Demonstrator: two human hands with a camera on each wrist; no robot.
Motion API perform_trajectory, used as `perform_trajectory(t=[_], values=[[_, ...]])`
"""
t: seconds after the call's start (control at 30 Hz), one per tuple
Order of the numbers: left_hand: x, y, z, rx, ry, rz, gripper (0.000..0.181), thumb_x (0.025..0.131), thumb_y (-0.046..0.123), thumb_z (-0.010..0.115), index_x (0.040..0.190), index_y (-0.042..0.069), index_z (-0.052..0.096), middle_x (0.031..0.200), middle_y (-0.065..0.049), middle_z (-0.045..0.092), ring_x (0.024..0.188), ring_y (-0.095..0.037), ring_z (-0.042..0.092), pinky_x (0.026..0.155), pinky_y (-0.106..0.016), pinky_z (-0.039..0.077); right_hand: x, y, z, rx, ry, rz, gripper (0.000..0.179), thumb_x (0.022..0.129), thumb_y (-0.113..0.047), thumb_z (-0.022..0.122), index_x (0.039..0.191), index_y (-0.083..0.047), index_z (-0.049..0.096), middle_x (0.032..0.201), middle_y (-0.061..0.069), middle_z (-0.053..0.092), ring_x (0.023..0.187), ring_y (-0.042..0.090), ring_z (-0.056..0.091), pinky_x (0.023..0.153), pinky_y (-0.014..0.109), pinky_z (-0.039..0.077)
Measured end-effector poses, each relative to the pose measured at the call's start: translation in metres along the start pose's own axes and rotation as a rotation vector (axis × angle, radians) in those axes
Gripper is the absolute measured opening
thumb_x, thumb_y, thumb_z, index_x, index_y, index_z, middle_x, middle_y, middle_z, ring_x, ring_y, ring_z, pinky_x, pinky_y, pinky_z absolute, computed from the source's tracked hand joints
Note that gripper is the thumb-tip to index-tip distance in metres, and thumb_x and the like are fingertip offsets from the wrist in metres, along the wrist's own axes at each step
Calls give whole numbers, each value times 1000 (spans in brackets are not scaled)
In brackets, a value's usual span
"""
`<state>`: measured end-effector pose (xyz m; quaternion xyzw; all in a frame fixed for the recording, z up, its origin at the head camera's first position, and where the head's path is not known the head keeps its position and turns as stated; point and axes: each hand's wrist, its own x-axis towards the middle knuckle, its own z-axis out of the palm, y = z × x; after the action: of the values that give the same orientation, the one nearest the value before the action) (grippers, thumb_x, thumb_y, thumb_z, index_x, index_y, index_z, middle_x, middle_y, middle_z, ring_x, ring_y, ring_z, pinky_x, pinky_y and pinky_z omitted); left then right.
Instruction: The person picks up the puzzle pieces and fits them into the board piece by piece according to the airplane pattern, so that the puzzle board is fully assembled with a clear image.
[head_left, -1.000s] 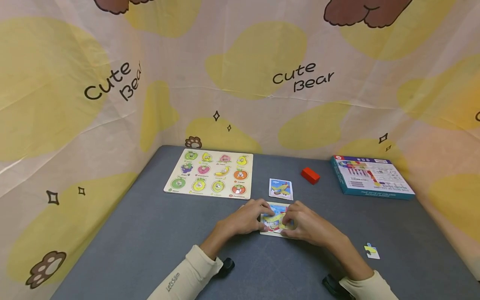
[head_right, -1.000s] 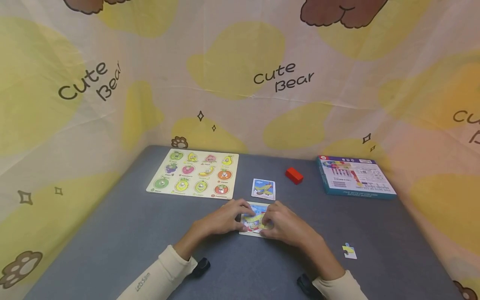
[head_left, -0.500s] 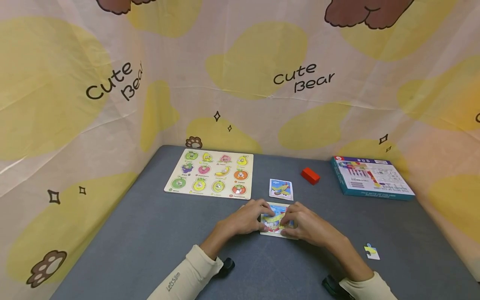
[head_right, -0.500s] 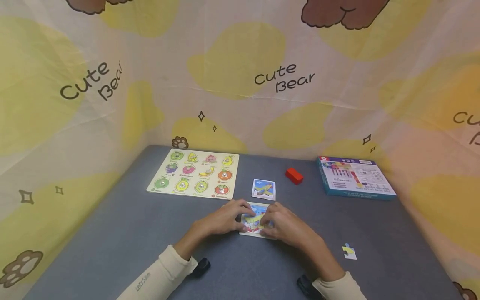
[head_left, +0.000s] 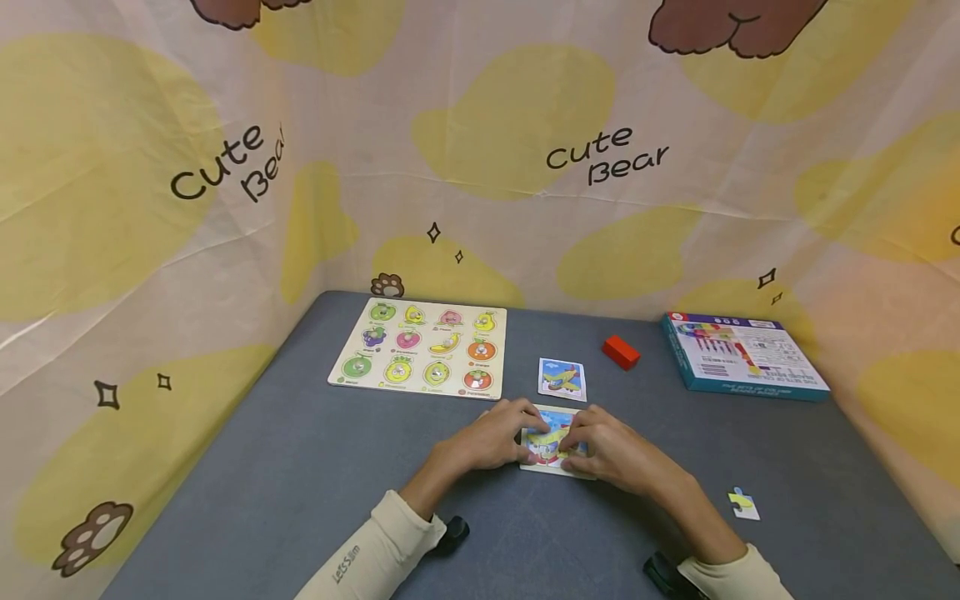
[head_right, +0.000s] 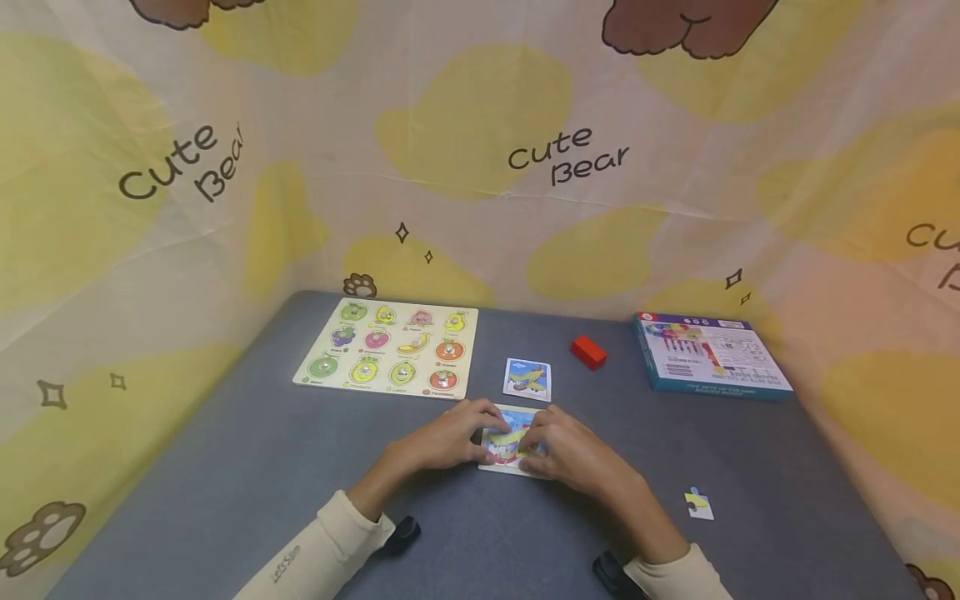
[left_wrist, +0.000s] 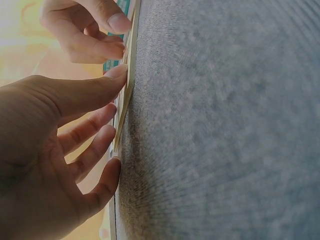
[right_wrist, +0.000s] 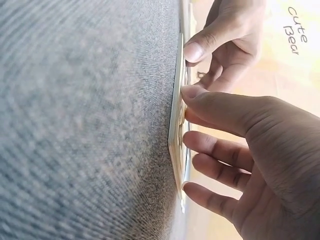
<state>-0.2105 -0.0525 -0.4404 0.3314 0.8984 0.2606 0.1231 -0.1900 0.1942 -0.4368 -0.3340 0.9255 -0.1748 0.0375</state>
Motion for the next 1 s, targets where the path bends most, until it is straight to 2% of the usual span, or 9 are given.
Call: perform_trajectory(t=[0.13,0.3,0.67,1.0], values=[[0,-1,0,1,-1,-1,43,95,19,81,137,17,73,140,2,60,125,-18,52,104,-39,44,0,-2,0,10,4,18,18,93,-26,83,111,-23,83,105,-10,66,105,14,55,89,41,51],[1,-2,1,5,1,6,43,95,18,80,138,17,73,140,2,60,125,-18,52,104,-39,44,-1,-4,1,-2,0,12,23,95,-25,81,118,-23,83,106,-9,64,104,14,53,85,37,48],[1,-1,1,11,1,-1,44,96,20,81,139,18,72,141,2,60,125,-17,52,105,-38,44,-1,-4,1,-11,4,-11,23,94,-23,82,117,-22,84,102,-8,64,99,12,51,79,30,46],[1,-2,1,9,-2,4,44,96,19,80,139,17,72,140,2,60,125,-18,52,105,-39,44,0,-3,-1,-1,-29,9,26,94,-27,83,120,-24,83,102,-7,62,95,11,48,76,29,43]])
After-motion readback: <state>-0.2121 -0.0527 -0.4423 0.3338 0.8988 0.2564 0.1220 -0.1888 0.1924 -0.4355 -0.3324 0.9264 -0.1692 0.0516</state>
